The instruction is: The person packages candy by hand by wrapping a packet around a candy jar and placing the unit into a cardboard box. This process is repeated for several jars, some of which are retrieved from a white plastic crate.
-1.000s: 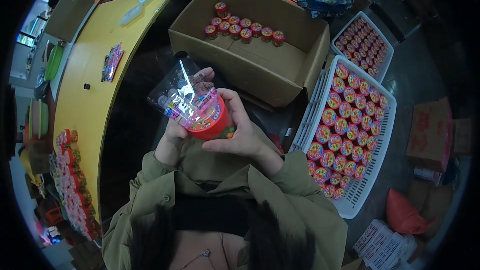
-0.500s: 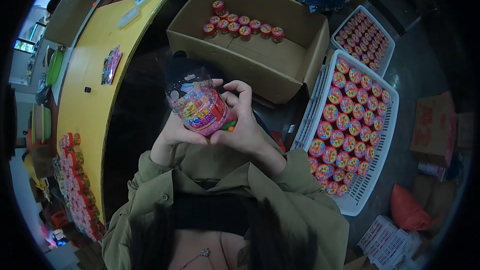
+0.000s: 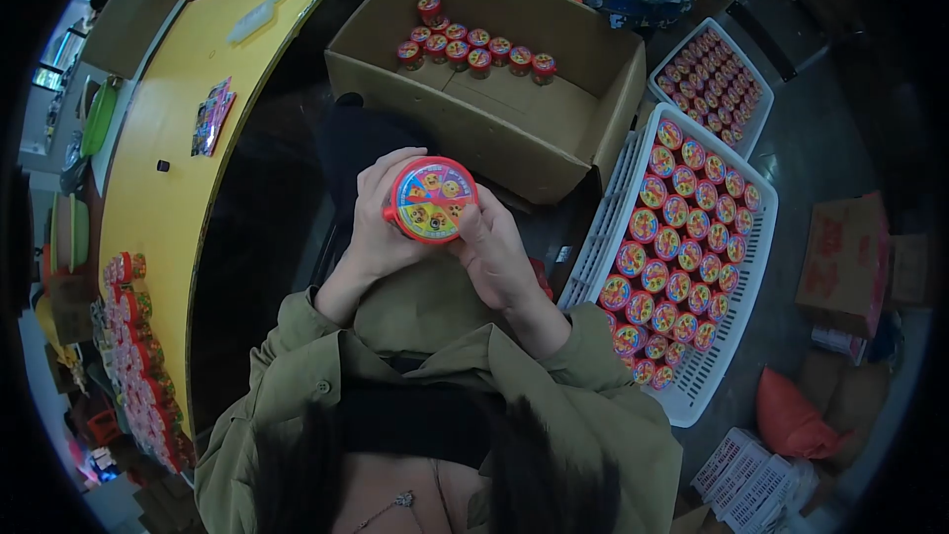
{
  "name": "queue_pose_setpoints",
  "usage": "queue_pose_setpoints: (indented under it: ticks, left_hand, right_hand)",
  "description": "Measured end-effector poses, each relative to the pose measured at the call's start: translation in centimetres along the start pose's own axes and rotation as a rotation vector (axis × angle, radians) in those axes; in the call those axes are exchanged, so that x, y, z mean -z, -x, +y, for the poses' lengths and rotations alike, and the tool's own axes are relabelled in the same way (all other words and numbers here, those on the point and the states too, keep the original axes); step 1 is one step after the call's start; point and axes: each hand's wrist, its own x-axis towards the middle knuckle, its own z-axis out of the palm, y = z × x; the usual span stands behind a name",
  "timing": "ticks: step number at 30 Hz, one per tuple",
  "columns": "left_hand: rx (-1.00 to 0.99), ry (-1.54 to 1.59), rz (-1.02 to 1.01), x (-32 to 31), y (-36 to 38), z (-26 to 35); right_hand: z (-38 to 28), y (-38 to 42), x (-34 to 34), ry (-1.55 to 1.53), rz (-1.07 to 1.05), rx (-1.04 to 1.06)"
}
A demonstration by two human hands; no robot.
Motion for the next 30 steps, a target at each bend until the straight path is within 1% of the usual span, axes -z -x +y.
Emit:
queue_pose_setpoints:
  ticks: [2,4,8,10,11,12,14,17,18,20,21,23,24,25,27,29,30]
  left_hand:
    - [-0.009,0.038,0.01,-0.3,0.2,-0.3]
    - [-0.018,0.087,0.019,-0.7,0.4,-0.3]
    - [0.002,0.142,-0.006,-1.2,0.6,-0.5]
    - [0.024,0.202,-0.027,-1.8,0.7,-0.3]
    - [0.043,0.252,-0.06,-2.1,0.9,-0.1]
    - [0.111,0.349,-0.136,-2.4,1.3,-0.3]
    - [0.207,0.469,-0.212,-3.4,2.3,-0.6]
    - [0.384,0.633,-0.439,-4.7,3.3,-1.6]
    - [0.378,0.662,-0.485,-5.0,2.8,-0.3]
    - [-0.01,0.495,-0.468,-4.3,0.9,2.2]
    - [-0.073,0.374,-0.522,-3.7,0.7,1.4]
    - [-0.124,0.212,-0.446,-1.5,-0.6,0.5]
    - [-0.086,0.146,-0.363,-0.1,-1.2,-1.4]
    - [-0.046,0.077,-0.279,1.6,-1.7,-4.0]
    - [0.16,-0.073,-0.021,5.5,-2.6,-9.8]
    - [-0.001,-0.596,0.219,10.9,-3.8,-17.8]
    - [0.004,-0.601,0.223,13.2,-3.8,-20.9]
  right_hand:
    - [-0.3,-0.2,-0.2,-0.007,0.034,-0.033]
    - [-0.6,-0.3,-0.3,-0.02,0.043,-0.114]
    - [-0.1,-0.2,0.0,-0.013,0.113,-0.091]
    - [-0.5,0.6,0.2,-0.035,0.107,-0.093]
    - [-0.4,1.0,0.4,-0.036,0.111,-0.056]
    - [-0.4,1.4,0.5,-0.034,0.129,-0.015]
    - [-0.4,2.7,0.7,-0.053,0.176,-0.003]
    - [0.6,4.4,1.5,-0.107,0.243,0.09]
    - [0.5,5.2,1.8,-0.146,0.217,0.108]
    - [0.4,7.6,3.7,-0.169,0.277,0.165]
    - [0.3,9.0,5.0,-0.186,0.296,0.206]
    - [-1.5,13.7,8.7,-0.203,0.364,0.288]
    - [-2.2,16.8,10.9,-0.189,0.474,0.34]
    - [-3.5,19.8,12.9,-0.112,0.537,0.352]
    - [-4.0,25.8,18.5,0.079,0.866,0.321]
    - [-4.4,30.3,22.2,0.141,0.977,0.098]
    - [-3.6,31.3,24.0,0.144,0.97,0.095]
